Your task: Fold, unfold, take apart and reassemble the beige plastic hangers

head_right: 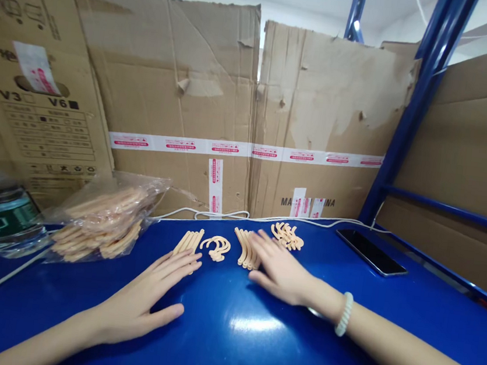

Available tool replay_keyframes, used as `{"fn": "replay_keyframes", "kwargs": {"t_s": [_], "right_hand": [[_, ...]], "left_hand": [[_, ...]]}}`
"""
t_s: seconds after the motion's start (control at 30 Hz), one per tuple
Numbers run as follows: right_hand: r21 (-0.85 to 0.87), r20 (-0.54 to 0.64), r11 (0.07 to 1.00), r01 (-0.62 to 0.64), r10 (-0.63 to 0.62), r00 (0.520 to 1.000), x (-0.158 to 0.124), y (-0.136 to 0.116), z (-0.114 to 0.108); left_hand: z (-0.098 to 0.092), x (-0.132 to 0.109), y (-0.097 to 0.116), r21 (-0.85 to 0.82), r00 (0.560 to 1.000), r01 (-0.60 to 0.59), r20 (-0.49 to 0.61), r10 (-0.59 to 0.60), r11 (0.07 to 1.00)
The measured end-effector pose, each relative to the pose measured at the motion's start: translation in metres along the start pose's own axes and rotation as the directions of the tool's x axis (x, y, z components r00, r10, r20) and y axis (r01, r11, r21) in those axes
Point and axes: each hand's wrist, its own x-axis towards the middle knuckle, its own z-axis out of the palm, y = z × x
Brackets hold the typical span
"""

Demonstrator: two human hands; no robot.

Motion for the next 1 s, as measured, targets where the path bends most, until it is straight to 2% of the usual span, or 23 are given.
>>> {"fn": "replay_keyframes", "kwargs": {"t_s": [0.07, 0.13, 0.27, 0.33, 0.4, 0.5, 0.63, 0.73, 0.8, 0.87, 1.0], "right_hand": [[0.021, 0.105, 0.998, 0.057, -0.059, 0.993, 0.006, -0.025, 0.003], [0.042, 0.176, 0.998, 0.056, -0.062, 0.982, 0.013, -0.036, 0.007], [0.041, 0.220, 0.998, -0.039, 0.030, 0.975, 0.026, -0.017, 0.011], [0.032, 0.211, 0.998, -0.058, 0.050, 0.976, 0.031, -0.001, 0.011], [0.029, 0.195, 0.998, -0.054, 0.048, 0.980, 0.034, 0.011, 0.009], [0.027, 0.140, 0.999, -0.041, 0.037, 0.989, 0.038, 0.012, 0.005], [0.017, 0.038, 0.999, 0.032, -0.032, 0.999, 0.048, -0.021, 0.006], [0.004, 0.055, 0.995, 0.098, -0.098, 0.994, 0.062, -0.049, 0.018], [0.002, 0.072, 0.996, 0.084, -0.084, 0.994, 0.076, -0.058, 0.031], [0.008, 0.067, 0.998, 0.057, -0.058, 0.996, 0.093, -0.054, 0.042], [0.036, 0.027, 0.999, 0.020, -0.021, 0.999, 0.124, -0.025, 0.052]], "left_hand": [[-0.001, -0.001, 0.003, 0.003, 0.997, -0.016, 0.070, 0.015, 1.000], [-0.002, -0.002, 0.003, 0.021, 0.996, 0.012, 0.092, -0.014, 1.000], [-0.004, 0.004, -0.010, 0.042, 0.986, 0.061, 0.155, -0.066, 0.997], [-0.005, 0.010, -0.022, 0.041, 0.983, 0.082, 0.162, -0.087, 0.996], [-0.006, 0.017, -0.033, 0.027, 0.991, 0.057, 0.123, -0.060, 0.998], [-0.004, 0.027, -0.042, 0.018, 0.995, 0.034, 0.098, -0.036, 0.999], [0.002, 0.034, -0.042, 0.019, 0.997, 0.027, 0.066, -0.028, 0.999], [0.004, 0.035, -0.041, 0.019, 0.999, 0.030, 0.045, -0.030, 0.999], [0.005, 0.035, -0.041, 0.017, 0.998, 0.034, 0.042, -0.035, 0.999], [0.005, 0.035, -0.041, 0.012, 0.998, 0.040, 0.052, -0.040, 0.999], [0.004, 0.035, -0.040, -0.005, 0.997, 0.046, 0.063, -0.046, 0.999]]}}
